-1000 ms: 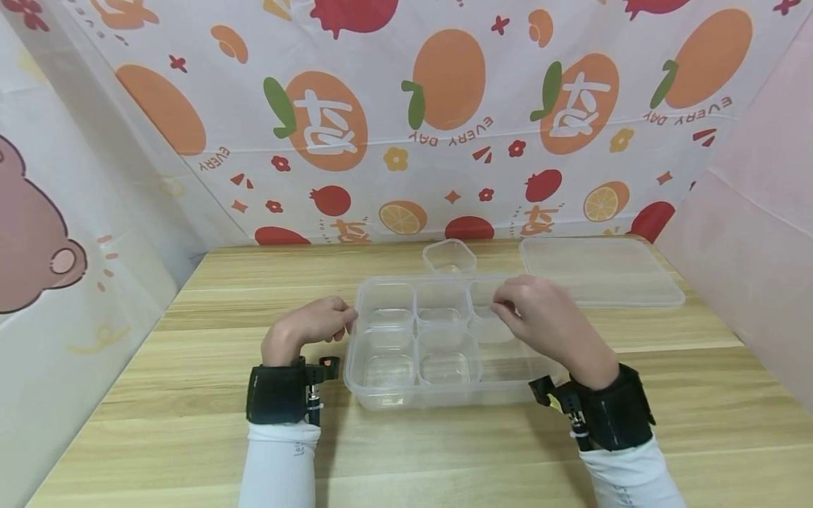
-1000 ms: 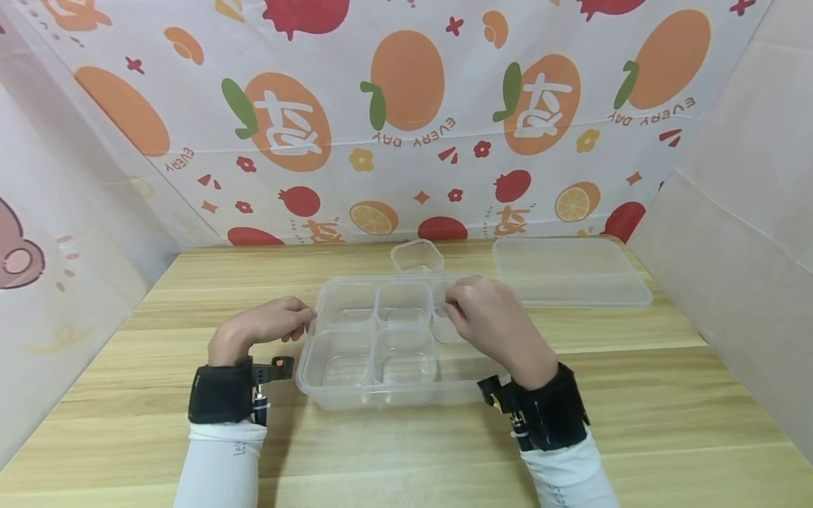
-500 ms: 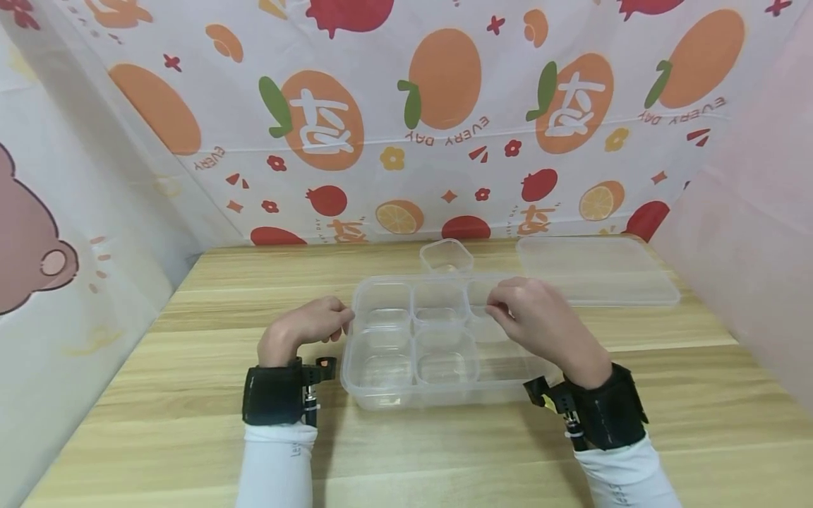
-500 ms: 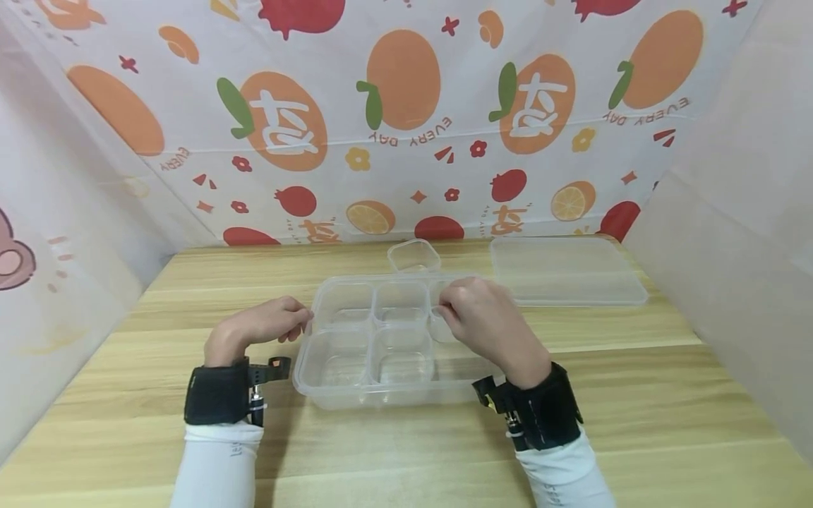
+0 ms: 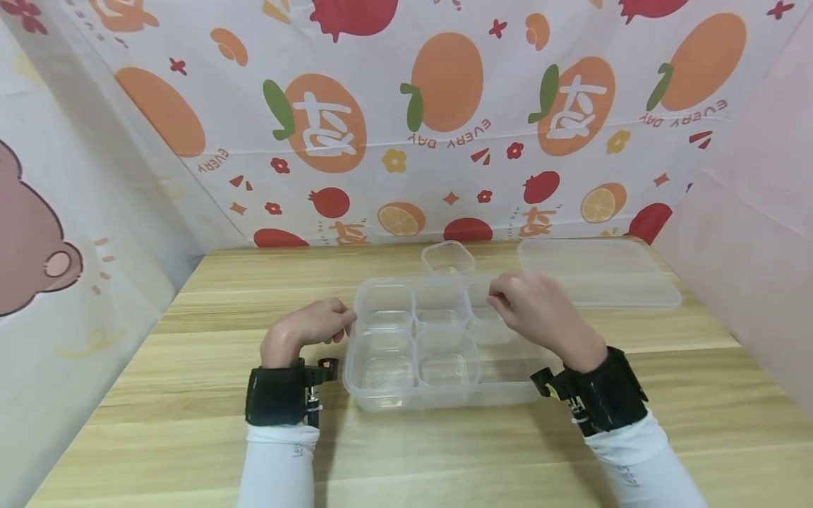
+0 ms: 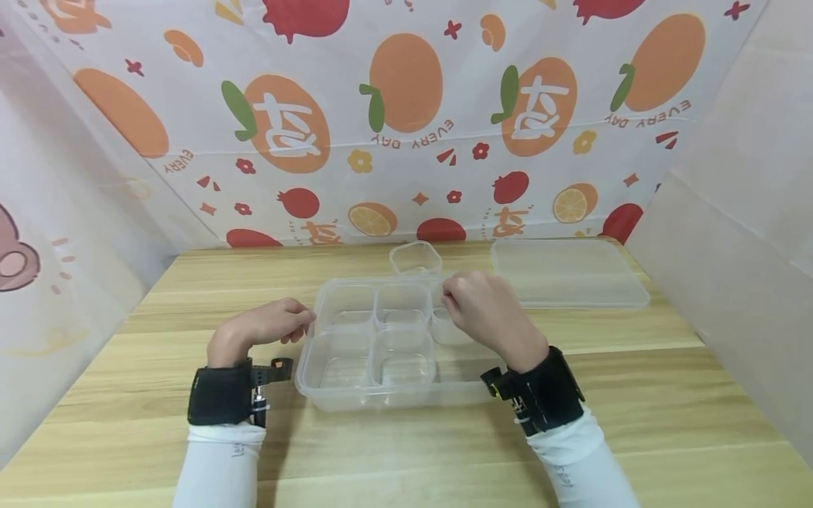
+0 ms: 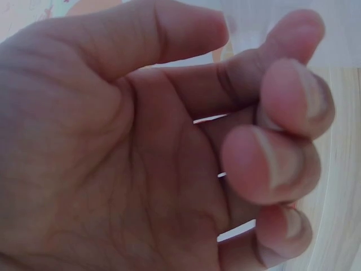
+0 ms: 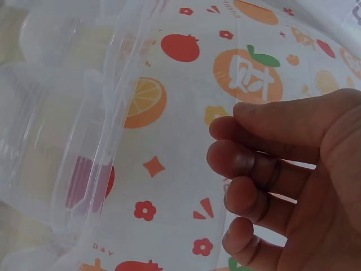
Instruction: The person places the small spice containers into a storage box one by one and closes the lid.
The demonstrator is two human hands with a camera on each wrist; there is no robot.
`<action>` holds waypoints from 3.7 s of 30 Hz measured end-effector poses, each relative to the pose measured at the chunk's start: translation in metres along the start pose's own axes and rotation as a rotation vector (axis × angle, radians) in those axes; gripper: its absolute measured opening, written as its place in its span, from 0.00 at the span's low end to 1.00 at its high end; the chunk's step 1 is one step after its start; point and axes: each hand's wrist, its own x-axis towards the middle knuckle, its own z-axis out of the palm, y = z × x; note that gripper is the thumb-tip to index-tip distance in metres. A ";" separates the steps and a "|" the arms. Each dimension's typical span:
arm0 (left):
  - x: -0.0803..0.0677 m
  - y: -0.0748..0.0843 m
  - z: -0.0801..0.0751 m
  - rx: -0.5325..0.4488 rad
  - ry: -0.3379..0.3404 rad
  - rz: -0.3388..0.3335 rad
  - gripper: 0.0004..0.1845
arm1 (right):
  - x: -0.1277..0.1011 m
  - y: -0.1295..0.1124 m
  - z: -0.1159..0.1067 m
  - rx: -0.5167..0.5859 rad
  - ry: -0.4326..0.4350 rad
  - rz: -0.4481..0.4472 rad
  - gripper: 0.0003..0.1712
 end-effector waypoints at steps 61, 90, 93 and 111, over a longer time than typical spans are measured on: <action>-0.005 0.002 0.001 0.003 0.012 0.019 0.16 | 0.097 0.073 0.035 0.255 -0.472 0.534 0.13; -0.008 0.003 0.001 0.014 0.030 -0.008 0.15 | 0.099 0.070 0.043 0.269 -0.510 0.570 0.15; -0.007 0.003 0.002 0.013 0.028 -0.006 0.15 | 0.100 0.069 0.044 0.282 -0.528 0.586 0.16; -0.008 0.002 0.001 0.006 0.020 0.007 0.17 | 0.106 0.066 0.052 0.331 -0.575 0.655 0.12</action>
